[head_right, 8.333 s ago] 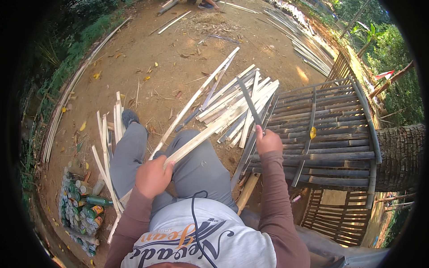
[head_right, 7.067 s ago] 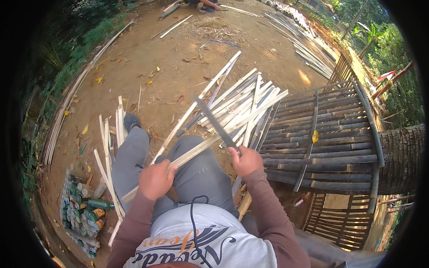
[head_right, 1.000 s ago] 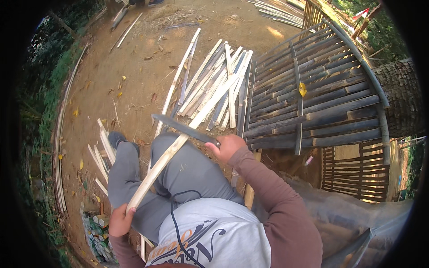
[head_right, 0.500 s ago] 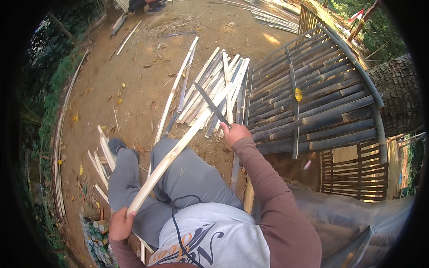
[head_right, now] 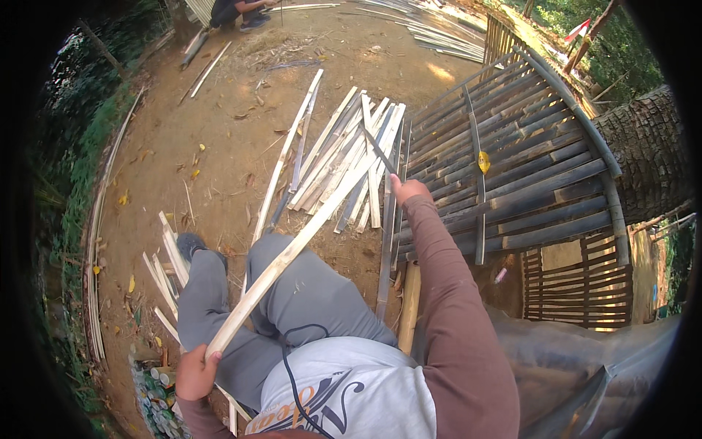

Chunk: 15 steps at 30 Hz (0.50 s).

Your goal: The person shaves a strip of bamboo using a large blade, drawing the blade along the length of the strip while holding it with their hands.

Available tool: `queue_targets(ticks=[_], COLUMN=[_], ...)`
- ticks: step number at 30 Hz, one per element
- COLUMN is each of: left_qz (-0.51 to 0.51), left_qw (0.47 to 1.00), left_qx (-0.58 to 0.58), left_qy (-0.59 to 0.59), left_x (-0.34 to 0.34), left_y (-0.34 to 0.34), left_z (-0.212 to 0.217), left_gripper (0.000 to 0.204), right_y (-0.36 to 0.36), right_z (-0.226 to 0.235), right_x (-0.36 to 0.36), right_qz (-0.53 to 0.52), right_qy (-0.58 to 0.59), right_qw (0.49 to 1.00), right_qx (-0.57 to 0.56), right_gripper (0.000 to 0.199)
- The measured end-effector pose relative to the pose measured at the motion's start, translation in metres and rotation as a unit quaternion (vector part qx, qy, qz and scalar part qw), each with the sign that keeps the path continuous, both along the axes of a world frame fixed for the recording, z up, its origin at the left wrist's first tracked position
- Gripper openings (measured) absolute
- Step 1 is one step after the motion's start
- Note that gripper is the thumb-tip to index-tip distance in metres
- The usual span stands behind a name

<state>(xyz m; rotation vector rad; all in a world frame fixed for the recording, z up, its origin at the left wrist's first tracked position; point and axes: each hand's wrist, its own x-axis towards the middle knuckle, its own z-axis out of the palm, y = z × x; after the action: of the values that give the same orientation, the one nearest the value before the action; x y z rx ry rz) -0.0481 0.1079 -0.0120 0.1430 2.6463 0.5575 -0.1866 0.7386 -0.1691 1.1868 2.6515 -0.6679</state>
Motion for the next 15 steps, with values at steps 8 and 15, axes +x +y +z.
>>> queue_targets(ticks=[8, 15], left_qz=[0.017, 0.051], left_qw=[0.996, 0.987], left_qx=[-0.011, -0.002], left_qy=[0.082, 0.151], left_x=[0.008, 0.008], left_y=[0.006, 0.017], left_z=[-0.007, -0.003], left_gripper=[0.034, 0.034], right_y=[-0.006, -0.089], right_z=[-0.034, 0.004], right_x=[0.015, 0.060], right_qz=[-0.145, -0.070], right_qy=[0.213, 0.278], right_qw=[0.891, 0.860], right_qx=[-0.374, -0.423], right_gripper=[0.071, 0.064])
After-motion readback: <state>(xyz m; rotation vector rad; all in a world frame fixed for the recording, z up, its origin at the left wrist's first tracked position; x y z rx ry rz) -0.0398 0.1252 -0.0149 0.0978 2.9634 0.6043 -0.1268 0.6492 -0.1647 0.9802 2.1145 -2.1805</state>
